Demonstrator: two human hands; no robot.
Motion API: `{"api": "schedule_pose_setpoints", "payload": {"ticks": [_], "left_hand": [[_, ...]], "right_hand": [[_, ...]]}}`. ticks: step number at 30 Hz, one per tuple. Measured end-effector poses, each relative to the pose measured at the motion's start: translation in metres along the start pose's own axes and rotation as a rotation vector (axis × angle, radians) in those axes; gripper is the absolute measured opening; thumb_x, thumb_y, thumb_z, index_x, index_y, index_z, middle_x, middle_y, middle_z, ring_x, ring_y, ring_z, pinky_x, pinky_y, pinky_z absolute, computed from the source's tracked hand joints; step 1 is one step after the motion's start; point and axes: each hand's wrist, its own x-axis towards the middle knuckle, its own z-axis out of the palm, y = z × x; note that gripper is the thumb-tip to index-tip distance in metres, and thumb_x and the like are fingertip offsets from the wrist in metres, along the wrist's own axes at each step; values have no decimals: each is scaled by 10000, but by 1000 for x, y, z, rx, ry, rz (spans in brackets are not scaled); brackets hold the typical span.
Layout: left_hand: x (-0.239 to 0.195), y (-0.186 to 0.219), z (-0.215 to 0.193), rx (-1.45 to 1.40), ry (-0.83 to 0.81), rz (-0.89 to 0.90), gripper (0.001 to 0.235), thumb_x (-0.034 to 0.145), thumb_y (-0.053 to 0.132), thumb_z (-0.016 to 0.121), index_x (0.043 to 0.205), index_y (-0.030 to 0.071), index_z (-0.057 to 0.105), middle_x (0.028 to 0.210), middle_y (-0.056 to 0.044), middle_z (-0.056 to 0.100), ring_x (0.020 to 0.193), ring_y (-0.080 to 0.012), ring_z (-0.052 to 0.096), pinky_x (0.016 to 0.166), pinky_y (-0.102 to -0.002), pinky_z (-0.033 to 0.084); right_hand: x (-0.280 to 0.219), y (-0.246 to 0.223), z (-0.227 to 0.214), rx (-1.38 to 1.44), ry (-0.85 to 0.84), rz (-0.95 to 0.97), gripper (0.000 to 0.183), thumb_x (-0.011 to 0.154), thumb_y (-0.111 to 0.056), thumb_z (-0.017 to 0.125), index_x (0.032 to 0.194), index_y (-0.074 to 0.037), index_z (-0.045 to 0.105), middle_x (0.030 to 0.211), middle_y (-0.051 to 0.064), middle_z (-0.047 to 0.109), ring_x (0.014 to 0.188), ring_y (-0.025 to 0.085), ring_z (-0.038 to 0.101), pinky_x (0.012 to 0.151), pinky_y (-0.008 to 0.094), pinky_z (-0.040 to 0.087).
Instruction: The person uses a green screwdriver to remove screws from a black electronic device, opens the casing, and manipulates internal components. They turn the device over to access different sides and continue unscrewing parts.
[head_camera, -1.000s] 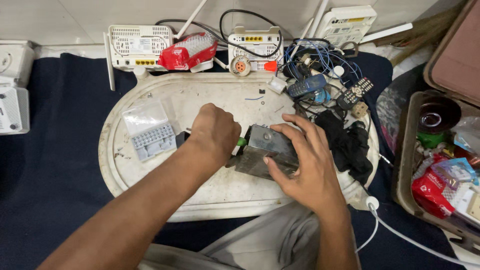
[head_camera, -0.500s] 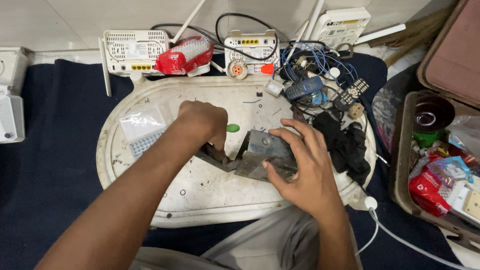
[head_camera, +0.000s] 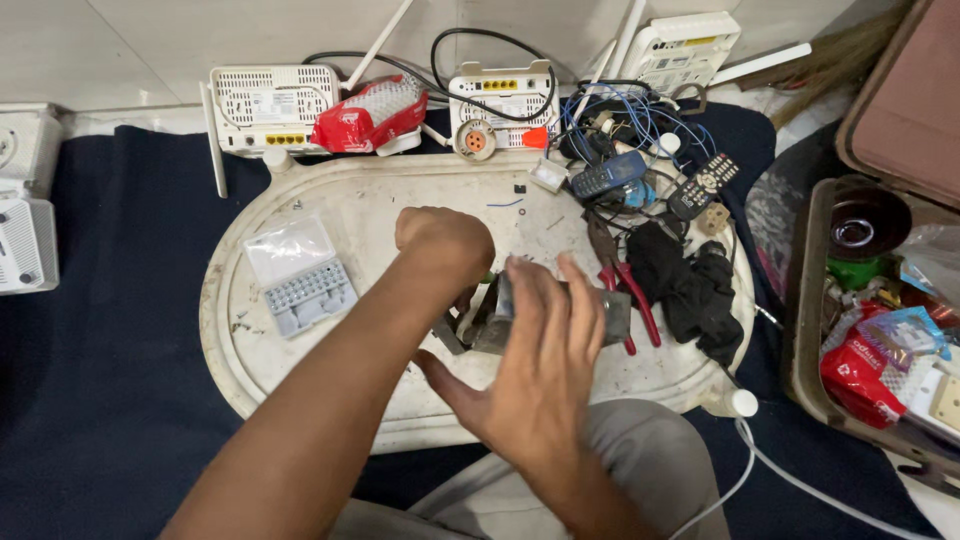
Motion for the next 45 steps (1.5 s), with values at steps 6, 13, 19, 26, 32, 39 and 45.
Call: {"api": "schedule_pose_setpoints", "payload": {"ticks": [6,13,19,26,32,39,45], "left_hand": [[17,10,-4,-102,-42,9,226,844,296,762,1056,258,832,1062,22,805,975,-140,754,770,-369,575],[28,2,-11,-373,-61,84,222,920,257,637,986,108,788,936,-65,780,769,-212,742,673,-364,556],[22,-44,18,-996,-25,332,422,1003,343,612,1010,-50,766,875,-182,737,632,-230,568,548,-391,418],[-36,-63,121,-1498,609,607,444,868,99,639,1300,6,688,1238,-104,756,1093,-155,696,974,-309,531],[-50,-42,150,-1307,624,541,628,747,55,777,1350,89,604,1126,-84,745,954,-138,680,851,-314,547],[-41,-37,136,-1468,503,520,484,745,111,856,1207,73,715,882,-44,777,706,-136,685,648,-314,572],[-54,-31,128,-1233,776,618,485,753,129,866,1208,77,704,961,-79,793,823,-158,738,765,-303,569]], "right_hand": [[2,-6,33,-135,155,92,925,789,-590,820,1360,59,491,1266,193,561,1279,376,489,1098,563,307],[-3,1,41,-167,203,86,817,822,-536,811,1356,16,531,1244,147,580,1240,347,521,1092,530,328],[-4,12,34,-175,171,3,564,841,-441,827,1271,-115,662,1215,113,572,1199,332,511,1075,526,331],[-3,17,26,-142,138,-44,545,894,-454,808,1277,-93,666,1248,131,569,1211,338,496,1075,533,329],[0,19,17,-102,61,-60,589,887,-439,812,1319,-77,641,1270,119,586,1248,318,503,1090,519,324],[19,48,-22,-43,-246,-108,757,768,-341,804,1422,-39,572,1291,142,621,1237,316,530,1043,490,328],[25,65,-38,107,-263,-119,630,744,-254,838,1327,-103,656,1228,85,692,1153,291,607,991,423,396]]}}
